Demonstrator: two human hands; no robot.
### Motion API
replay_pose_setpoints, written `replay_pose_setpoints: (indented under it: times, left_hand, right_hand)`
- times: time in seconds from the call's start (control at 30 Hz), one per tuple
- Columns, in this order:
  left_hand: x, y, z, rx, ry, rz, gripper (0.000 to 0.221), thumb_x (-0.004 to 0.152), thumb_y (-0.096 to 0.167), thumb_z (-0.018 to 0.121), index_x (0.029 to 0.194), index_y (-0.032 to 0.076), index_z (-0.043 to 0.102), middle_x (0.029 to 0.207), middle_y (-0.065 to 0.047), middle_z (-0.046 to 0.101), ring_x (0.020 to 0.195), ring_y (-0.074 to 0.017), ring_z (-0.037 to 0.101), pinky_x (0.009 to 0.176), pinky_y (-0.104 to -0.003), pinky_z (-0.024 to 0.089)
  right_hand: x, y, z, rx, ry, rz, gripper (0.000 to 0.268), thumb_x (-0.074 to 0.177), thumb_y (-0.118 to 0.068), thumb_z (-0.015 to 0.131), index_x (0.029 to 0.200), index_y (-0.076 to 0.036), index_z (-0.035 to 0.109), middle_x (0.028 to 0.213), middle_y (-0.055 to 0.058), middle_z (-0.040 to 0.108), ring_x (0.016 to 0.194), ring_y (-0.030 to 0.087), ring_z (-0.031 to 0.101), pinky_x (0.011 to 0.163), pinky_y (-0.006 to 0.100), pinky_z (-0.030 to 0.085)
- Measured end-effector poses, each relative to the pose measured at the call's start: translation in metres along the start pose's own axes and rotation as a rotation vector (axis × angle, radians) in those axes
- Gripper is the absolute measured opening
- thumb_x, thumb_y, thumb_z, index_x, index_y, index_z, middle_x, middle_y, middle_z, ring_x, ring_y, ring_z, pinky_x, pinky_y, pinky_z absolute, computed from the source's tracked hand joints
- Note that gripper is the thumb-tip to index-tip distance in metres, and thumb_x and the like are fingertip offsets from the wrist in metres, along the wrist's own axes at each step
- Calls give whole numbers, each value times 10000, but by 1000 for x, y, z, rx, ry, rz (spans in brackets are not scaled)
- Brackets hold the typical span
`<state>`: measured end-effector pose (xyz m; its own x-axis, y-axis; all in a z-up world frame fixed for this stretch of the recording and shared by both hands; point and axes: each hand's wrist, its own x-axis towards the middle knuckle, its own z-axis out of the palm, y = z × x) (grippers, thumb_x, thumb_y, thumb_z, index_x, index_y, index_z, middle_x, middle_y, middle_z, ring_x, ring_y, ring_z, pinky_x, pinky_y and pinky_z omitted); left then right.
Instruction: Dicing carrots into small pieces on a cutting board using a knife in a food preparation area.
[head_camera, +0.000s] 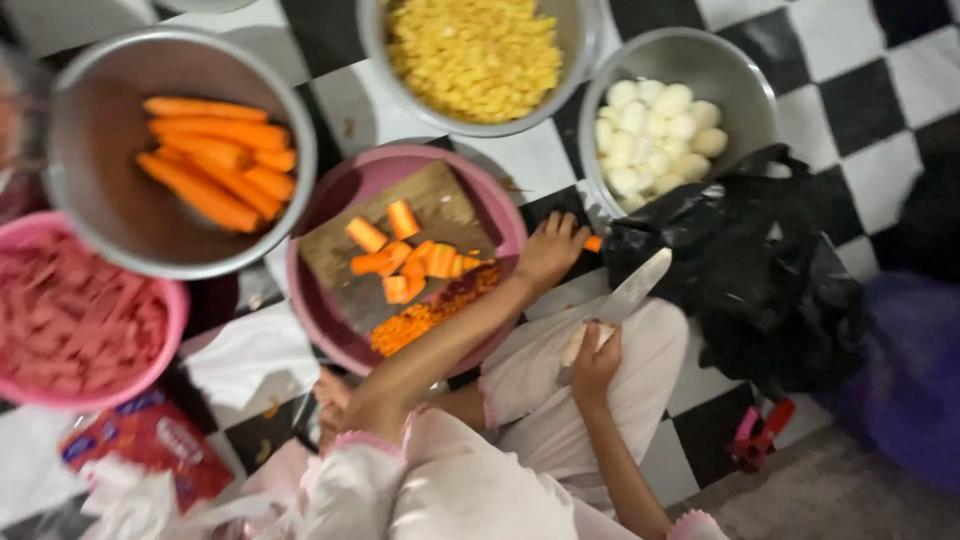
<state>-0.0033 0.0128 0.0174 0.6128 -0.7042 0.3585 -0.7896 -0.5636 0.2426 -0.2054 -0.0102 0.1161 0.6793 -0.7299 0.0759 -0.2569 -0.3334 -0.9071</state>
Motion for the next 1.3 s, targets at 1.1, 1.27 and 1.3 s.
replay_pose_setpoints:
  times: [1.1, 1.27, 1.3]
  left_hand:
    - [-247, -91, -254, -1270, 497, -1226, 282, 826, 115, 882, 1027, -22, 739, 902, -176, 748, 790, -171, 730, 700, -284, 659]
    - [-237, -81, -255, -1267, 586, -1213, 149, 849, 61, 848, 877, -18, 724, 844, -162, 755, 742, -141, 706, 685, -277, 647]
    - [-235, -79, -256, -1241, 612, -1205, 149, 841, 65, 857, 855, -5, 725, 813, -148, 754, 706, -136, 704, 679, -283, 643]
  right_hand:
    - [-80, -138, 151, -720, -1070, -211, 446, 1060, -418, 350, 1397, -132, 409, 1017, 235, 726, 986, 448, 724, 882, 562, 572]
    - [-82, -161, 141, -760, -1042, -167, 435, 1051, -399, 363, 1426, -180, 392, 971, 213, 723, 961, 447, 722, 878, 568, 572]
    - [-82, -158, 142, -779, -1030, -171, 416, 1041, -415, 366, 1410, -228, 411, 909, 184, 723, 908, 448, 729, 842, 568, 579]
